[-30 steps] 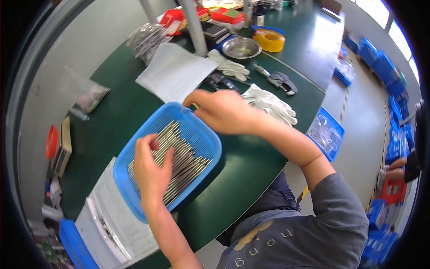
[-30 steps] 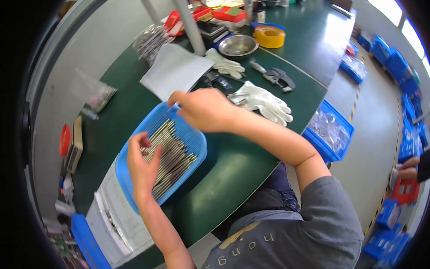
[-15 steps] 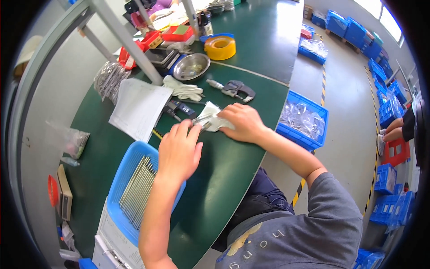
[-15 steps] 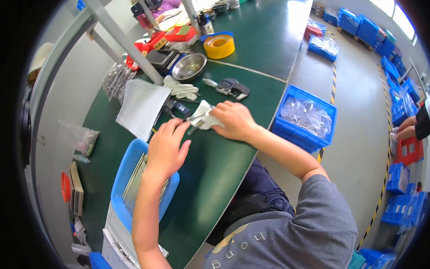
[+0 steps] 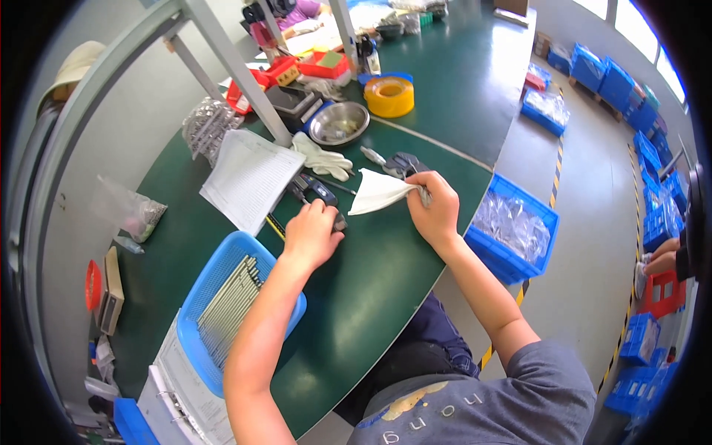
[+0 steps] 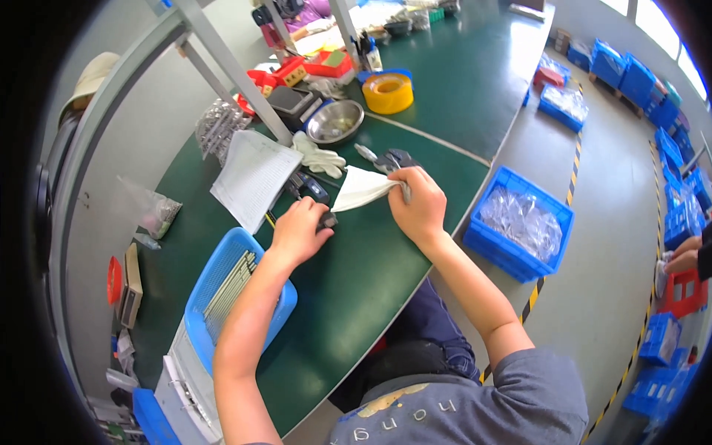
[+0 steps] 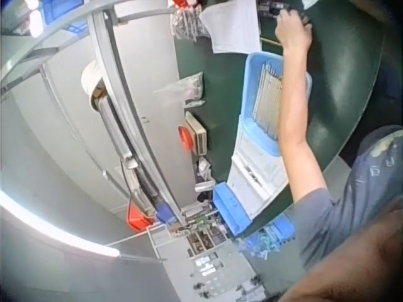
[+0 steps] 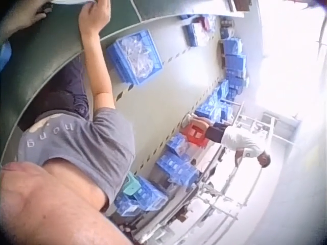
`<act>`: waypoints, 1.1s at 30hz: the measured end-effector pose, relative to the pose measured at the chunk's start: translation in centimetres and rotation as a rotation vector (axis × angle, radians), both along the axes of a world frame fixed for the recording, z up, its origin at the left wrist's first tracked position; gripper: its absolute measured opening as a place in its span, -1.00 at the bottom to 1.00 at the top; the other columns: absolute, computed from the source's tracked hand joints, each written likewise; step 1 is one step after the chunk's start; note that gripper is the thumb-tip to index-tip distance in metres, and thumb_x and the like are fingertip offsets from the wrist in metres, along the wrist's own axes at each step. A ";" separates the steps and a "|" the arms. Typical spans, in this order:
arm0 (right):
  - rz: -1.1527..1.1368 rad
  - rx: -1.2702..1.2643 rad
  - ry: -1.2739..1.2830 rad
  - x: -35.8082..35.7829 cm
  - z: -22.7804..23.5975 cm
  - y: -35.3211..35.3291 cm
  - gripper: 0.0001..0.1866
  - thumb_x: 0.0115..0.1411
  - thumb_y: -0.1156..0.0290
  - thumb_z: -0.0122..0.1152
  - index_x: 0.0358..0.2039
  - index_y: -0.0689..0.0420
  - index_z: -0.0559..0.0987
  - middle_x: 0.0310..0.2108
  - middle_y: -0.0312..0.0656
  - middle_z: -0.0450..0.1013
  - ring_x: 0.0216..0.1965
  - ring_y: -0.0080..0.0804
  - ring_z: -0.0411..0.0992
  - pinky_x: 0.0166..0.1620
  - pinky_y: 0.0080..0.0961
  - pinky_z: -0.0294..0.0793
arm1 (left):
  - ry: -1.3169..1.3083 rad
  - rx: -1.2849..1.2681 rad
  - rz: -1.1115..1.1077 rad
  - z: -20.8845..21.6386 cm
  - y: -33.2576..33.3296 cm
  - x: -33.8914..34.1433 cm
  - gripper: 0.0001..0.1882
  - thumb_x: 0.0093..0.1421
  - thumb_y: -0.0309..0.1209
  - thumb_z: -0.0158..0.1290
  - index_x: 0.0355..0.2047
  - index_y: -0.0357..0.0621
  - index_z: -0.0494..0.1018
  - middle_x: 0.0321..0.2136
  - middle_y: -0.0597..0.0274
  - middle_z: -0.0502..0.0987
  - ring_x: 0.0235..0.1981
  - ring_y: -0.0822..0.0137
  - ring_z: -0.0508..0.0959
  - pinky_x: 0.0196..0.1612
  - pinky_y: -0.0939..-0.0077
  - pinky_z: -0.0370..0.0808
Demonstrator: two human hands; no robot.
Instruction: Inspecting and measuring metal rods using a caliper at a quality control workbench.
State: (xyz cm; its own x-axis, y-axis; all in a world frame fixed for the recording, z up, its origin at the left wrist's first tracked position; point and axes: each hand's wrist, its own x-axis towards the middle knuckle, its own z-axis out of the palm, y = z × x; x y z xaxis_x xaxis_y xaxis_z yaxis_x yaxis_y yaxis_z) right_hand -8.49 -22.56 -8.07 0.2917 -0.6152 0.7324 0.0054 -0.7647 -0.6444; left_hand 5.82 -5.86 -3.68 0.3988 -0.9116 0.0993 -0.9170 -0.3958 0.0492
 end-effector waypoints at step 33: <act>1.050 0.179 0.406 17.1 7.2 18.5 -0.72 -0.10 0.19 0.28 -0.48 0.14 0.56 -0.47 -0.09 0.49 -0.36 -0.13 0.48 -0.33 -0.28 0.45 | 1.029 -1.331 0.426 1.0 18.9 6.2 -0.64 0.29 -0.28 -0.08 -0.05 -0.34 0.32 -0.13 0.01 0.47 -0.12 0.21 0.52 -0.07 0.37 0.48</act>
State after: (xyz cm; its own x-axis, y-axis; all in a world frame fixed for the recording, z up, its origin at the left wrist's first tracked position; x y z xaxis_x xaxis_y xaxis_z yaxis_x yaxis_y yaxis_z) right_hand 8.56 -4.05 -0.89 0.9196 -0.0137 0.3927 0.3544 -0.4025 -0.8440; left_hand 11.99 13.05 -2.69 0.9471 -0.2463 0.2056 -0.1545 0.2116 0.9651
